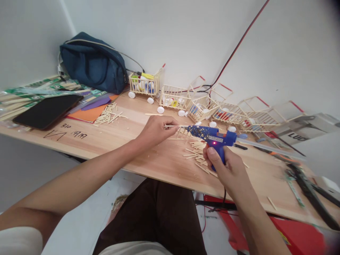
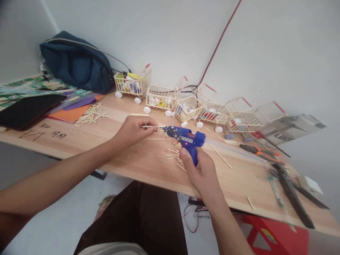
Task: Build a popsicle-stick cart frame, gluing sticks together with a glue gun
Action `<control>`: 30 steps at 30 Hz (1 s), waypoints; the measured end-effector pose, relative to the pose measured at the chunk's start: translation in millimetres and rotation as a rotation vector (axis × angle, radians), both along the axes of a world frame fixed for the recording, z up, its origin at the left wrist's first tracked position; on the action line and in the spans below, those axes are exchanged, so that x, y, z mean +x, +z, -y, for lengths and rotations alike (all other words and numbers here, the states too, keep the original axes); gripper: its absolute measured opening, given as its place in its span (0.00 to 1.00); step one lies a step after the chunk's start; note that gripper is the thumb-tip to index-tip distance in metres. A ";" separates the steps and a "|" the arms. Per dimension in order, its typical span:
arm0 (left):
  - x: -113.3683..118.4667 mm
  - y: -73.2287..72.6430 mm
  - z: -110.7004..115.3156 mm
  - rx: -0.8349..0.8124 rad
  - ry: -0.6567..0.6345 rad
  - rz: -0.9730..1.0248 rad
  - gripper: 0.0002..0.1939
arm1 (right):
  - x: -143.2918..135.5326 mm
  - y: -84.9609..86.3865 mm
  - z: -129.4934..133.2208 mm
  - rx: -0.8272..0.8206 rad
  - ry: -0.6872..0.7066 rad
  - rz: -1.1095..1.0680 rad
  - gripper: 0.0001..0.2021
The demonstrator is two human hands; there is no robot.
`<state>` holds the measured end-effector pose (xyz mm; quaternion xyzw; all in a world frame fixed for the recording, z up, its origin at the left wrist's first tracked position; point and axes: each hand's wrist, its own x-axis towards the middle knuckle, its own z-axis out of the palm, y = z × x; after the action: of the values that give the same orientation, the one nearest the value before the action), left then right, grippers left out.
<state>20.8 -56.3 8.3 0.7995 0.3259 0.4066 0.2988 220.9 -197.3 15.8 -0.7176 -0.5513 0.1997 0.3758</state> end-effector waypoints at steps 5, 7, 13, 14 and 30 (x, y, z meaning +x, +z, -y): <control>0.1 0.2 0.3 0.005 0.000 0.009 0.07 | -1.1 0.7 0.1 0.002 -0.007 0.034 0.25; -0.1 0.0 0.2 0.013 -0.005 0.012 0.07 | -1.3 1.2 0.5 -0.003 -0.011 0.057 0.26; -0.5 -0.5 -0.4 0.005 0.005 -0.003 0.07 | -2.1 3.0 1.5 0.025 0.003 0.107 0.25; -0.5 -0.5 -0.4 0.004 0.006 -0.004 0.07 | -2.5 3.6 1.5 0.028 0.003 0.120 0.26; 0.2 -2.5 -2.0 0.067 -0.006 0.030 0.06 | -3.3 4.8 0.4 0.050 -0.009 0.145 0.26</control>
<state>21.0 -54.3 5.8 0.8037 0.3053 0.4286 0.2779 217.6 -197.7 20.6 -0.7230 -0.5786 0.1316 0.3537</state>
